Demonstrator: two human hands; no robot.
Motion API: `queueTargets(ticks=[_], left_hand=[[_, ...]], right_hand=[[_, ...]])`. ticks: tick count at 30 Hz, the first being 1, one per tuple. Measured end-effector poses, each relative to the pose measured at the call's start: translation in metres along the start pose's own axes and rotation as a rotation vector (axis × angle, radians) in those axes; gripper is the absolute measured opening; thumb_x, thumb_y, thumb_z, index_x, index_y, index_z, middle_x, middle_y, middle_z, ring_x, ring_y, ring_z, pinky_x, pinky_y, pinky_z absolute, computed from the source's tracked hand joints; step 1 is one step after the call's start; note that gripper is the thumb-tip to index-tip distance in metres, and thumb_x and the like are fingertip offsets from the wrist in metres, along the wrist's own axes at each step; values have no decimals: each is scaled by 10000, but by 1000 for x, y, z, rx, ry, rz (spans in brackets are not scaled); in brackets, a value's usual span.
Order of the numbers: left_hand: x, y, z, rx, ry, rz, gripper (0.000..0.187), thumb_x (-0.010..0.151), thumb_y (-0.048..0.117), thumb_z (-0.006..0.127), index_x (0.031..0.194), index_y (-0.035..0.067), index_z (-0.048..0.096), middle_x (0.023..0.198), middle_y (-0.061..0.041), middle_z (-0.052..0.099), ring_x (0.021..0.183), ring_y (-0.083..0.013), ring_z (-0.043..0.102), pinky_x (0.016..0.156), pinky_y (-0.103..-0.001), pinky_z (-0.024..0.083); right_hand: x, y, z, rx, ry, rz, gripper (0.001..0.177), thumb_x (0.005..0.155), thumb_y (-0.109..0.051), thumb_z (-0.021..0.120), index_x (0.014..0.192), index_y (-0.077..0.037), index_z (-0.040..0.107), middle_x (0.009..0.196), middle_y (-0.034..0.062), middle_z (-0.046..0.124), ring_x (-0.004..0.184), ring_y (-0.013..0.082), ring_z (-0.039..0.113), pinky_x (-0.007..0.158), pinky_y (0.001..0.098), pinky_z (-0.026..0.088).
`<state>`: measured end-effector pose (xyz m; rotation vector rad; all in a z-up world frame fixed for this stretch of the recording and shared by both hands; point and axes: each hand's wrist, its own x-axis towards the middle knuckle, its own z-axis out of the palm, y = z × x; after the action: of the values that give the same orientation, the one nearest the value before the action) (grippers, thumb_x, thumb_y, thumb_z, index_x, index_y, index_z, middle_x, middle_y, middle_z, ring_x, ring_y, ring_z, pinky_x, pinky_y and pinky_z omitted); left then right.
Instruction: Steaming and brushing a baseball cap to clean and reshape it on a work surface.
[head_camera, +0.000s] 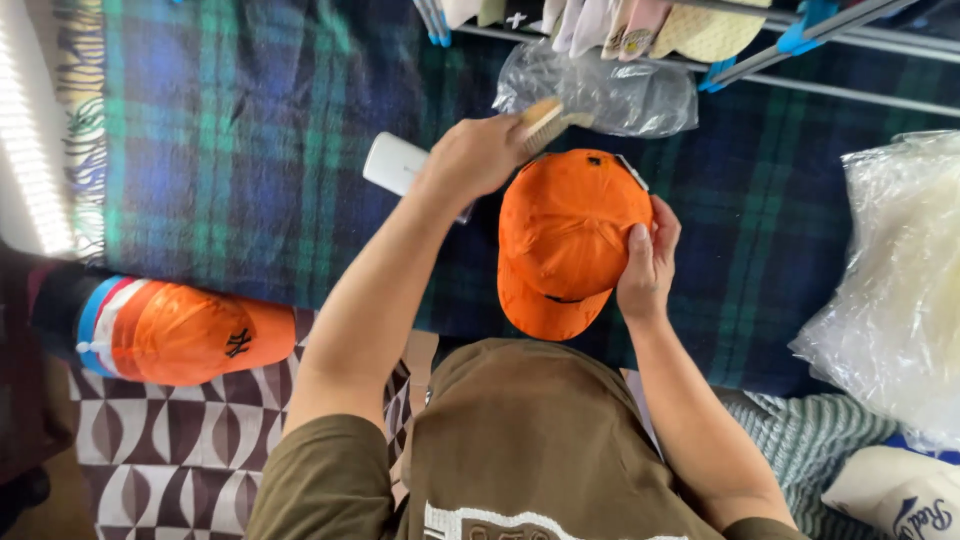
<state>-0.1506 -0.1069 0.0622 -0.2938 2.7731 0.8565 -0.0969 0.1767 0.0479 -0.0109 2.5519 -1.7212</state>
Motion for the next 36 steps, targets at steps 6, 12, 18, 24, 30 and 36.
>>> queueTargets(ticks=[6,12,18,24,30,36], left_hand=[[-19,-13,39,-258,-32,-123,461,1034,547,440,1388,304,609,1171,-4,758,1133,-231,708,942,-385,588],[-90,-32,38,-196,9,-244,563,1067,532,350,1436,173,579,1089,-210,740,1051,-418,705,886,-508,580],[-162,19,55,-728,112,-470,518,1064,536,330,1508,333,503,935,-151,762,928,-290,748,877,-448,593],[-184,30,37,-624,432,-272,592,1011,320,613,1534,110,433,956,-185,741,852,-336,728,670,-488,575],[-154,145,76,-1356,384,78,424,989,106,673,1353,27,471,851,-125,620,667,-213,679,508,-327,606],[-66,162,39,-457,336,670,232,889,389,533,731,256,637,633,-6,520,638,-317,548,581,-409,426]], right_hand=[[-1,2,0,36,-6,-21,464,1119,-425,460,1495,-152,457,1308,252,633,1206,357,617,1032,502,475],[0,10,-1,35,18,-3,460,1098,-433,483,1469,-163,470,1409,197,562,1289,376,574,1101,512,442],[-6,3,0,108,-1,2,481,1104,-435,465,1507,-172,451,1390,192,582,1311,326,567,1117,463,446],[-20,-15,-14,-242,143,-544,334,1051,-121,636,1330,35,540,1122,91,506,1024,281,521,784,316,447],[-74,-62,-7,306,-170,-322,524,1041,-30,510,1539,-1,350,1424,193,483,1242,297,571,1026,472,511],[-50,-28,-51,573,97,4,474,1056,-26,458,1527,-16,407,1022,114,555,721,186,593,695,316,550]])
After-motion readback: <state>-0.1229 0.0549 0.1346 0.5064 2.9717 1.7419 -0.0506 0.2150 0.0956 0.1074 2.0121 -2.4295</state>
